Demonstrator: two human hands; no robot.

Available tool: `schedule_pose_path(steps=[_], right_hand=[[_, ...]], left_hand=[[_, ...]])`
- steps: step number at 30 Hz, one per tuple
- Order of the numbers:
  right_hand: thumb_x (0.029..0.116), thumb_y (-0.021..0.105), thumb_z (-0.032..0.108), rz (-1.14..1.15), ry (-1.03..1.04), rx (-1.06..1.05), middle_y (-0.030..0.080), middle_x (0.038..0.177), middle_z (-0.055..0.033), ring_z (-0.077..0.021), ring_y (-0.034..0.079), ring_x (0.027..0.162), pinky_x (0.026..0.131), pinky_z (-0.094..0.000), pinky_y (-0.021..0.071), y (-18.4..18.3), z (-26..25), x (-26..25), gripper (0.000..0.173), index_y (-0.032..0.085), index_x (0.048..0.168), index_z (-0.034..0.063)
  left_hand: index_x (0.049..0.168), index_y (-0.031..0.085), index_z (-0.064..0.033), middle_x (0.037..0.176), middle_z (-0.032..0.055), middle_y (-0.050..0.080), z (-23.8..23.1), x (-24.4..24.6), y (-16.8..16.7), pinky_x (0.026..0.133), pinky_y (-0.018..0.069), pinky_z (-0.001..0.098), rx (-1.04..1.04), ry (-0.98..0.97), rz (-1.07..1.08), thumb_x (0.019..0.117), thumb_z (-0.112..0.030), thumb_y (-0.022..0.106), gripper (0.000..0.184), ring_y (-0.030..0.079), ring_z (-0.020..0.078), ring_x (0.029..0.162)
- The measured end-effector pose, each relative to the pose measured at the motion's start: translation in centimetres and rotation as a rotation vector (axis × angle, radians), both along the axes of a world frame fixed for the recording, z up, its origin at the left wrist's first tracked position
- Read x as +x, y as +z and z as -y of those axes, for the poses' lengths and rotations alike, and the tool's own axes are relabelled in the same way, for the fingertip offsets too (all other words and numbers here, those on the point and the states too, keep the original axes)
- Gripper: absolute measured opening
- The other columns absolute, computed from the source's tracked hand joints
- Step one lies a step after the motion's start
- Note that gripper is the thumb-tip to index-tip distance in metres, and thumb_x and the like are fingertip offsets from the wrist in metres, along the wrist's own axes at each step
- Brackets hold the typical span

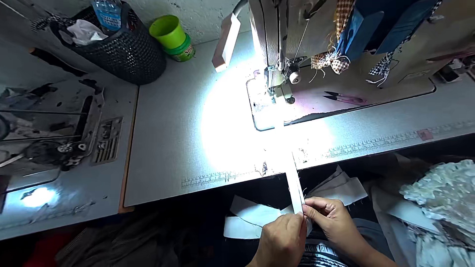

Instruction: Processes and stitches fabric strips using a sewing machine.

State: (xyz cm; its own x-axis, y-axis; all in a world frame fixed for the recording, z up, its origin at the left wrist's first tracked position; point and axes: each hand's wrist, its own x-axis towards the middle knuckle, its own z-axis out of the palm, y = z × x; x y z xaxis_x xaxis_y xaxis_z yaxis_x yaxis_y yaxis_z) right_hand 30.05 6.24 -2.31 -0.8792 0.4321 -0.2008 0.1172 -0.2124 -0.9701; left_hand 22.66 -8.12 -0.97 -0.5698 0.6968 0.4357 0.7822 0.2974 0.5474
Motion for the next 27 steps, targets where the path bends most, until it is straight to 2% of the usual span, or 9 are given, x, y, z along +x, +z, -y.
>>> schedule_pose_path(steps=[5,9,13,15,17,20,23,25,27], right_hand=[[0.0977,0.055,0.006,-0.017,0.031,-0.187,0.071,0.076,0.0020,-0.0028,0.066,0.069,0.068,-0.0201,0.0574,0.1,-0.4,0.2,0.022,0.075,0.089,0.0052],[0.0965,0.062,0.010,0.013,0.042,-0.152,0.073,0.074,0.0022,0.0008,0.065,0.066,0.063,-0.0159,0.0543,0.1,-0.3,-0.1,0.020,0.075,0.082,0.0070],[0.0980,0.056,0.009,0.081,0.021,-0.165,0.065,0.064,0.0030,-0.0010,0.061,0.058,0.056,-0.0180,0.0513,-0.3,0.1,-0.3,0.029,0.067,0.071,0.0089],[0.1017,0.052,0.011,0.090,0.041,-0.197,0.068,0.067,0.0003,-0.0046,0.065,0.061,0.060,-0.0215,0.0566,-0.4,0.3,-0.1,0.031,0.067,0.076,0.0071],[0.1054,0.048,0.013,0.081,0.091,-0.182,0.069,0.073,-0.0013,-0.0065,0.067,0.067,0.065,-0.0227,0.0582,-0.4,0.4,0.1,0.031,0.068,0.083,0.0055],[0.1084,0.046,0.019,0.091,0.193,-0.081,0.066,0.074,0.0026,-0.0028,0.064,0.070,0.066,-0.0198,0.0547,-0.3,0.4,0.5,0.033,0.067,0.086,0.0084],[0.1096,0.044,0.029,0.074,0.281,0.014,0.061,0.074,0.0051,0.0000,0.061,0.071,0.066,-0.0187,0.0514,-0.2,0.4,1.1,0.036,0.065,0.086,0.0109],[0.1071,0.049,0.037,0.078,0.323,0.077,0.061,0.075,0.0061,0.0020,0.060,0.071,0.066,-0.0172,0.0501,0.1,0.4,1.2,0.036,0.066,0.089,0.0111],[0.1042,0.053,0.034,0.130,0.359,0.128,0.061,0.072,0.0065,0.0030,0.059,0.068,0.063,-0.0164,0.0490,0.2,0.4,1.2,0.032,0.067,0.087,0.0111]], left_hand=[[0.084,0.075,-0.0036,0.061,0.0021,0.062,-0.3,-0.1,0.0,0.050,0.0486,0.0198,-0.005,0.004,-0.088,0.0929,-0.012,0.064,0.016,0.060,0.0096,0.053],[0.086,0.076,-0.0048,0.063,0.0020,0.063,-0.2,-0.1,-0.4,0.050,0.0479,0.0212,0.010,-0.022,-0.047,0.0942,-0.015,0.065,0.018,0.060,0.0100,0.054],[0.087,0.073,-0.0006,0.068,0.0011,0.066,0.1,-0.8,-0.4,0.054,0.0506,0.0155,0.185,-0.054,0.515,0.0956,-0.014,0.064,0.018,0.059,0.0012,0.057],[0.092,0.068,-0.0009,0.072,-0.0010,0.067,-0.3,-1.5,-0.3,0.051,0.0527,0.0171,0.257,0.042,0.838,0.0982,-0.011,0.062,0.013,0.061,0.0013,0.057],[0.103,0.071,-0.0003,0.079,0.0003,0.069,-0.6,-2.1,-0.5,0.050,0.0524,0.0194,0.280,0.091,1.056,0.0993,-0.011,0.063,0.013,0.062,0.0040,0.058],[0.093,0.077,-0.0012,0.082,0.0013,0.070,-0.7,-1.9,-1.1,0.057,0.0547,0.0178,0.262,0.100,1.062,0.0957,-0.010,0.068,0.013,0.063,0.0035,0.064],[0.084,0.075,-0.0023,0.077,0.0012,0.069,-0.9,-1.7,-1.2,0.060,0.0539,0.0181,0.275,0.144,1.103,0.0915,-0.009,0.073,0.010,0.063,0.0038,0.066],[0.083,0.075,-0.0024,0.076,0.0014,0.068,-1.0,-1.6,-1.1,0.061,0.0545,0.0188,0.276,0.161,1.138,0.0905,-0.009,0.074,0.010,0.063,0.0044,0.066],[0.083,0.075,-0.0022,0.077,0.0021,0.069,-1.1,-1.6,-0.9,0.063,0.0562,0.0198,0.280,0.168,1.165,0.0893,-0.008,0.075,0.009,0.065,0.0055,0.068]])
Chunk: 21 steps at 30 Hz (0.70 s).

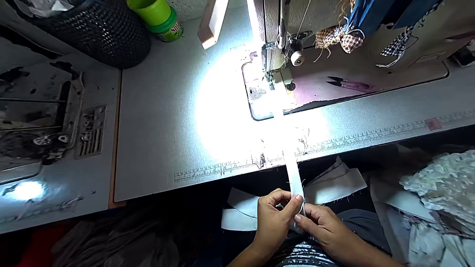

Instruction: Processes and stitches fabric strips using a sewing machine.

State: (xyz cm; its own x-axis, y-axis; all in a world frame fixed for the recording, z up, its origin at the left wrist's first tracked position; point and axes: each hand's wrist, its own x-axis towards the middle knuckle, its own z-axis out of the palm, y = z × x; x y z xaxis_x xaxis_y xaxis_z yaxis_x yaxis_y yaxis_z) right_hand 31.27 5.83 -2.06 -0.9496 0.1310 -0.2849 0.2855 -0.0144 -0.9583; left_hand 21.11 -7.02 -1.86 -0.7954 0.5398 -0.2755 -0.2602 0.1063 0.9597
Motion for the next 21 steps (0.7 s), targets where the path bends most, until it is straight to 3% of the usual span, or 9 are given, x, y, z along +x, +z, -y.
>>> schedule_pose_path(steps=[3,7,8,11,13,14,16,21], right_hand=[[0.1029,0.047,0.021,0.023,0.044,0.060,0.052,0.065,0.0067,0.0028,0.051,0.060,0.057,-0.0168,0.0416,0.2,-0.1,0.0,0.031,0.059,0.076,0.0118],[0.1049,0.044,0.022,0.024,0.065,0.021,0.047,0.061,0.0078,0.0019,0.046,0.056,0.052,-0.0180,0.0368,0.2,-0.7,0.1,0.037,0.054,0.070,0.0139],[0.1053,0.044,0.023,-0.002,0.036,0.051,0.050,0.062,0.0072,0.0014,0.049,0.057,0.054,-0.0189,0.0397,0.1,-1.0,0.1,0.037,0.056,0.072,0.0134],[0.1026,0.049,0.020,-0.255,-0.221,0.494,0.066,0.080,0.0033,0.0007,0.062,0.075,0.068,-0.0162,0.0519,-0.8,-1.7,-0.3,0.028,0.070,0.087,0.0104],[0.0995,0.055,0.014,-0.472,-0.272,0.830,0.073,0.106,-0.0048,-0.0106,0.066,0.102,0.092,-0.0236,0.0532,-1.5,-2.9,-1.3,0.022,0.075,0.110,0.0093],[0.1013,0.057,0.013,-0.556,-0.212,0.930,0.071,0.119,-0.0073,-0.0164,0.064,0.115,0.102,-0.0296,0.0495,-1.7,-3.5,-1.6,0.024,0.073,0.119,0.0109],[0.1031,0.057,0.011,-0.729,-0.088,1.037,0.070,0.129,-0.0077,-0.0216,0.059,0.126,0.109,-0.0339,0.0422,-2.3,-4.2,-2.2,0.023,0.073,0.120,0.0126],[0.1026,0.056,0.006,-0.912,0.018,1.045,0.073,0.125,-0.0054,-0.0199,0.059,0.129,0.114,-0.0333,0.0390,-1.9,-5.2,-3.0,0.022,0.074,0.115,0.0087]], left_hand=[[0.083,0.074,-0.0025,0.077,0.0018,0.069,-0.1,0.0,0.1,0.063,0.0561,0.0199,0.000,0.008,0.017,0.0886,-0.007,0.075,0.007,0.066,0.0056,0.068],[0.085,0.074,-0.0015,0.077,0.0030,0.072,-0.1,0.2,0.0,0.064,0.0572,0.0207,-0.012,0.006,0.035,0.0891,-0.007,0.075,0.007,0.068,0.0062,0.069],[0.086,0.074,-0.0013,0.077,0.0033,0.072,-0.1,0.1,0.0,0.063,0.0572,0.0208,-0.015,0.005,0.040,0.0891,-0.007,0.076,0.007,0.068,0.0063,0.068],[0.086,0.074,0.0002,0.074,0.0042,0.072,-0.2,0.1,0.0,0.061,0.0562,0.0202,0.005,0.013,0.064,0.0888,-0.004,0.075,0.005,0.066,0.0059,0.064],[0.086,0.074,0.0006,0.071,0.0032,0.070,-0.4,0.1,0.0,0.060,0.0554,0.0196,0.019,0.008,0.071,0.0888,-0.003,0.075,0.005,0.065,0.0049,0.062],[0.086,0.073,0.0005,0.071,0.0029,0.070,-0.4,0.1,-0.1,0.059,0.0557,0.0196,0.023,-0.001,0.071,0.0889,-0.003,0.075,0.005,0.065,0.0046,0.061],[0.085,0.073,0.0003,0.071,0.0018,0.071,-0.3,0.0,-0.1,0.059,0.0556,0.0191,0.034,-0.013,0.081,0.0881,-0.001,0.074,0.003,0.065,0.0035,0.061],[0.085,0.074,-0.0008,0.072,0.0008,0.072,0.4,-0.7,1.4,0.056,0.0548,0.0179,0.071,-0.086,0.096,0.0882,-0.002,0.074,0.003,0.065,0.0020,0.060]])
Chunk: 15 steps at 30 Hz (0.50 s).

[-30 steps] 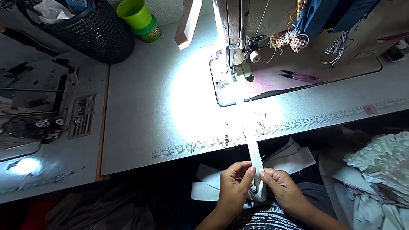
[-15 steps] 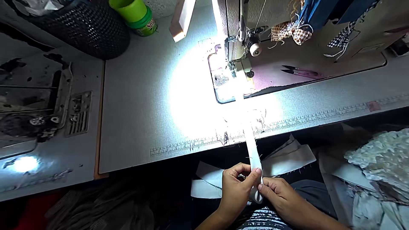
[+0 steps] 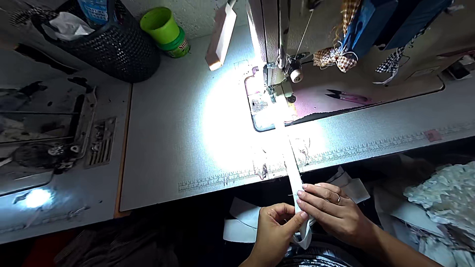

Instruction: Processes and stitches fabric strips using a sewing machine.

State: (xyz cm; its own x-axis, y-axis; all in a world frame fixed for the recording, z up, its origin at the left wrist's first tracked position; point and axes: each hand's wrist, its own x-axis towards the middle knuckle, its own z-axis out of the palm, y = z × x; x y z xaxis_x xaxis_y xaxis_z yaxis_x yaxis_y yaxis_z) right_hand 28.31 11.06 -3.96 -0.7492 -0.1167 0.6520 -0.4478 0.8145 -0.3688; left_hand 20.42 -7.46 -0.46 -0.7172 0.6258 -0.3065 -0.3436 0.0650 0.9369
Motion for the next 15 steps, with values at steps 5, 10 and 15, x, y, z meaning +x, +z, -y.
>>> schedule_pose_path(steps=[5,10,15], right_hand=[[0.1033,0.057,0.011,0.003,-0.036,-0.045,0.074,0.122,-0.0058,-0.0186,0.061,0.128,0.117,-0.0353,0.0387,-1.5,0.4,-0.1,0.018,0.072,0.112,0.0082],[0.1047,0.054,0.017,-0.019,-0.096,-0.112,0.075,0.115,-0.0054,-0.0169,0.062,0.126,0.116,-0.0353,0.0405,-0.7,1.2,0.0,0.019,0.071,0.107,0.0084],[0.1028,0.057,0.016,0.039,-0.144,-0.141,0.076,0.109,-0.0066,-0.0172,0.063,0.123,0.116,-0.0336,0.0391,-0.2,1.3,-0.1,0.019,0.073,0.100,0.0072]], left_hand=[[0.086,0.077,-0.0099,0.077,-0.0017,0.071,0.7,-2.5,0.8,0.062,0.0505,0.0198,-0.269,-0.056,-1.004,0.0915,-0.035,0.068,0.027,0.063,0.0041,0.071],[0.137,0.067,-0.0165,0.142,0.0048,0.064,-2.6,-8.3,0.2,0.102,0.0473,0.0442,-0.479,-0.212,-1.446,0.1038,-0.041,0.049,0.045,0.058,0.0242,0.132],[0.137,0.068,-0.0227,0.144,0.0012,0.063,-4.3,-9.9,-0.4,0.107,0.0450,0.0535,-0.514,-0.262,-1.453,0.0998,-0.052,0.051,0.050,0.055,0.0256,0.137]])
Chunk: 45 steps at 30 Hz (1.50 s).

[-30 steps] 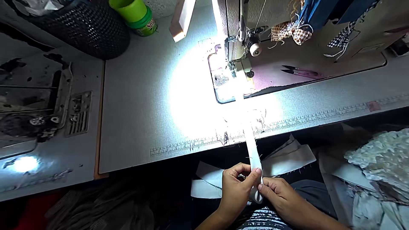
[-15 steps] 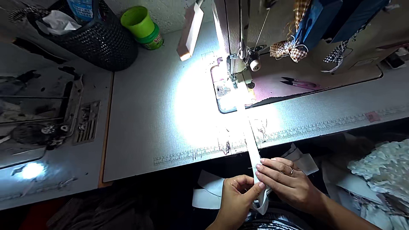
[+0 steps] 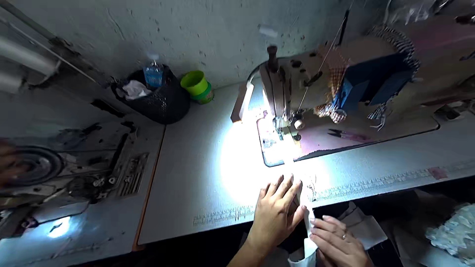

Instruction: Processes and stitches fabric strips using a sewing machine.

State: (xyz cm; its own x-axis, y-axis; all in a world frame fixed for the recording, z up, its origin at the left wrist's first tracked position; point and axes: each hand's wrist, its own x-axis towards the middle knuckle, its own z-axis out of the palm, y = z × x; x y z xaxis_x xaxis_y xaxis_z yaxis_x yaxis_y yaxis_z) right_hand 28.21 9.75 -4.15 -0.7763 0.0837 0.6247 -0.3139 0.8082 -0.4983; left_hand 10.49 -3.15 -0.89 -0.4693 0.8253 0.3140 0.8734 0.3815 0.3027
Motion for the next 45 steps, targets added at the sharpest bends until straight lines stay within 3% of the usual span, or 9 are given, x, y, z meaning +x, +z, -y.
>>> schedule_pose_path(steps=[8,12,17,20,24,28,32,37,45], right_hand=[[0.1030,0.056,0.013,0.057,0.038,0.032,0.077,0.107,-0.0084,-0.0180,0.065,0.121,0.116,-0.0338,0.0378,-0.5,0.9,-0.3,0.019,0.074,0.101,0.0060],[0.1028,0.056,0.013,0.082,0.021,0.020,0.076,0.109,-0.0096,-0.0198,0.065,0.121,0.116,-0.0348,0.0382,-0.7,0.9,-0.1,0.020,0.074,0.102,0.0049],[0.1020,0.056,0.013,0.088,0.003,0.019,0.077,0.106,-0.0096,-0.0205,0.067,0.118,0.114,-0.0346,0.0400,-0.3,1.4,-0.3,0.020,0.075,0.100,0.0050],[0.1019,0.056,0.012,0.099,0.001,0.000,0.077,0.107,-0.0103,-0.0209,0.067,0.118,0.114,-0.0352,0.0403,-0.4,1.4,-0.3,0.020,0.075,0.100,0.0046],[0.1016,0.056,0.013,0.099,0.003,0.001,0.077,0.106,-0.0098,-0.0205,0.067,0.118,0.113,-0.0341,0.0401,-0.2,1.5,-0.2,0.020,0.075,0.100,0.0048],[0.1016,0.056,0.013,0.107,-0.011,-0.004,0.077,0.107,-0.0092,-0.0200,0.066,0.119,0.113,-0.0343,0.0400,-0.2,1.6,-0.1,0.021,0.076,0.100,0.0050],[0.1015,0.057,0.014,0.120,-0.019,0.024,0.077,0.107,-0.0090,-0.0202,0.066,0.119,0.113,-0.0342,0.0402,-0.2,1.6,-0.3,0.020,0.075,0.100,0.0057],[0.1028,0.054,0.016,0.088,-0.067,0.054,0.077,0.107,-0.0069,-0.0185,0.066,0.119,0.113,-0.0333,0.0407,-0.5,2.0,-0.3,0.023,0.075,0.099,0.0072],[0.1040,0.051,0.018,0.033,-0.097,0.056,0.076,0.108,-0.0059,-0.0175,0.065,0.118,0.113,-0.0323,0.0411,-1.0,2.0,-0.6,0.025,0.074,0.101,0.0082]], left_hand=[[0.123,0.071,-0.0125,0.140,0.0061,0.064,-0.5,-2.0,0.6,0.107,0.0467,0.0477,0.013,-0.098,0.169,0.0979,-0.042,0.058,0.041,0.056,0.0221,0.135],[0.122,0.070,-0.0059,0.118,0.0050,0.072,-1.9,-5.9,2.0,0.098,0.0530,0.0348,0.129,-0.036,0.448,0.1056,-0.024,0.047,0.034,0.066,0.0117,0.110],[0.138,0.058,-0.0014,0.139,0.0157,0.060,-5.0,-12.7,2.7,0.112,0.0417,0.0456,0.013,0.140,0.345,0.1024,-0.007,0.043,0.039,0.054,0.0267,0.133],[0.127,0.064,-0.0037,0.118,0.0158,0.068,-6.6,-14.7,4.2,0.094,0.0532,0.0464,-0.118,0.221,0.276,0.1052,-0.010,0.048,0.028,0.065,0.0266,0.111],[0.113,0.067,0.0072,0.115,0.0260,0.067,-7.2,-15.3,5.0,0.098,0.0481,0.0555,0.060,0.244,0.144,0.1015,-0.003,0.050,0.023,0.064,0.0391,0.112],[0.100,0.075,-0.0014,0.104,0.0185,0.072,-7.3,-14.8,5.4,0.091,0.0499,0.0592,0.007,0.198,0.017,0.0987,-0.006,0.053,0.022,0.068,0.0359,0.104],[0.113,0.073,-0.0003,0.115,0.0206,0.070,-7.5,-15.0,5.0,0.098,0.0465,0.0584,-0.131,0.208,0.126,0.1018,-0.007,0.048,0.029,0.064,0.0367,0.114],[0.102,0.071,-0.0013,0.097,0.0164,0.071,-7.3,-14.2,4.3,0.083,0.0533,0.0523,-0.039,0.215,0.177,0.1034,-0.008,0.046,0.026,0.068,0.0310,0.094],[0.099,0.074,-0.0028,0.099,0.0139,0.070,-7.2,-15.3,3.0,0.087,0.0508,0.0470,0.014,0.188,0.197,0.1003,-0.007,0.048,0.026,0.066,0.0259,0.101]])
